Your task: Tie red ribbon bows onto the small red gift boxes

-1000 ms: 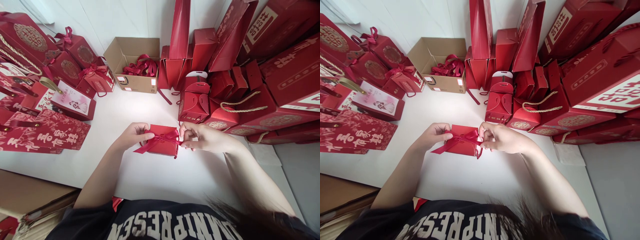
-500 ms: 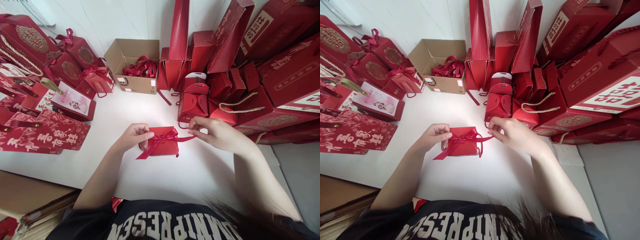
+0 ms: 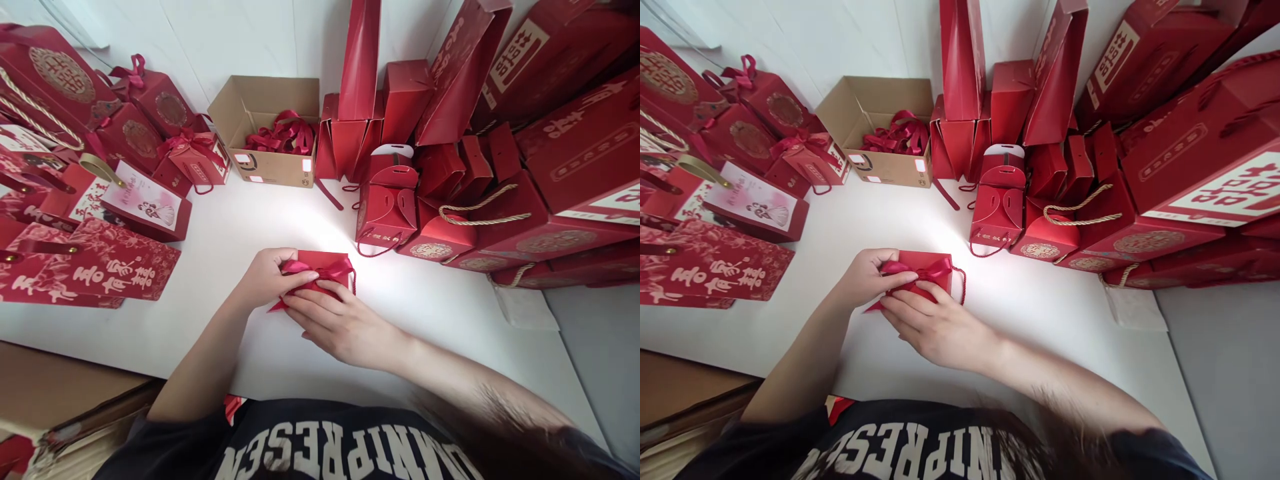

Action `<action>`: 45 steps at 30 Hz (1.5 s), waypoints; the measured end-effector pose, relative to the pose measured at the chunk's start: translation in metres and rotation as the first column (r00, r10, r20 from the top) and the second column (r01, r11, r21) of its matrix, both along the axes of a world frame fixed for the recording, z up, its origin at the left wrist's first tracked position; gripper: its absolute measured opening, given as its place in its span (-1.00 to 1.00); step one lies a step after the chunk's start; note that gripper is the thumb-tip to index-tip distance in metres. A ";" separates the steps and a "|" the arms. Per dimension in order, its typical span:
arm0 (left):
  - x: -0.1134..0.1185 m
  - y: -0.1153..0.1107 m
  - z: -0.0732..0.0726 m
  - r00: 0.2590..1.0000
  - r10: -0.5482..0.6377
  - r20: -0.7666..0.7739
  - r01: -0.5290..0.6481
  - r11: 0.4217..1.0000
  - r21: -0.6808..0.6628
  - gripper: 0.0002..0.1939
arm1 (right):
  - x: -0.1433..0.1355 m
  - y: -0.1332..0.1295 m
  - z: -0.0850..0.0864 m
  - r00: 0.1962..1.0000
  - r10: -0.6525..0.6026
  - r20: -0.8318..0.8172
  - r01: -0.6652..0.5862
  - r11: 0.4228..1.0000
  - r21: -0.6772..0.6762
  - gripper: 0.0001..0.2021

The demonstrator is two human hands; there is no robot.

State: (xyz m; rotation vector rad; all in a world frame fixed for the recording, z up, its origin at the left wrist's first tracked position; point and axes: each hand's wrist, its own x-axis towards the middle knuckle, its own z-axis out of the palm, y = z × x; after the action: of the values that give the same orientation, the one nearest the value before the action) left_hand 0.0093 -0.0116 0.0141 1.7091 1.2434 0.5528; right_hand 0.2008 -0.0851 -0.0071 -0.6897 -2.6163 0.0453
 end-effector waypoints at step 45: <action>-0.025 0.005 0.021 0.973 -0.229 0.035 0.220 0.864 -0.452 -0.68 | 0.070 0.055 0.031 0.856 -0.420 -0.302 -0.065 0.492 -0.868 -0.72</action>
State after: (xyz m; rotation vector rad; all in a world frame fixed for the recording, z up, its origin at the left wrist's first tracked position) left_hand -0.0157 -0.0069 0.0348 1.4308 1.0637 0.0890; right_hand 0.2704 -0.0304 0.0236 -1.0928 -1.8501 1.3771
